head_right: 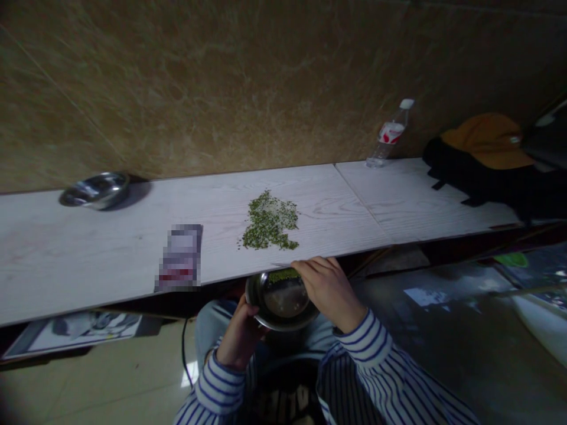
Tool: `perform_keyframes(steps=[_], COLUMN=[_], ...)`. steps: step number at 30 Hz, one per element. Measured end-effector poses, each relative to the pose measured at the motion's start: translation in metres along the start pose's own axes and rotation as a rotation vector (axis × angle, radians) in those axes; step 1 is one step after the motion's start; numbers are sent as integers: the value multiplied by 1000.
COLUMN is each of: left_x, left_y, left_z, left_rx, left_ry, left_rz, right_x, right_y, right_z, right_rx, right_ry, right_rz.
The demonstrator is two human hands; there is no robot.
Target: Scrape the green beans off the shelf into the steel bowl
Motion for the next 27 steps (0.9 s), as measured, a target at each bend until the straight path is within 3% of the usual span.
perform_keyframes(steps=[4,10,22,27], left_x=[-5,-22,-21,-18], left_y=[-4,6,16,17], left_z=[-4,-7,-1,1], left_rx=[23,60,-36,-62], left_ry=[-12,-75,-138,-128], left_rz=[-7,-6,7,5], right_x=[-7,-10,-12,-12], right_y=[4,-13,-39,-52], right_z=[-3,-7,-25,-23], right_rx=[-13,40,110,82], right_ry=[-21,-62,-140,-107], right_rz=[17,-7,-64,-102])
Point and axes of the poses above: each hand's wrist, its own z-axis towards the middle knuckle, its own x-axis out of the palm, y = z × x, the point moved 6 cm from there along z, towards the middle knuckle, and after that the axes turned 13 degrees about -x, right-handed, at the moved point
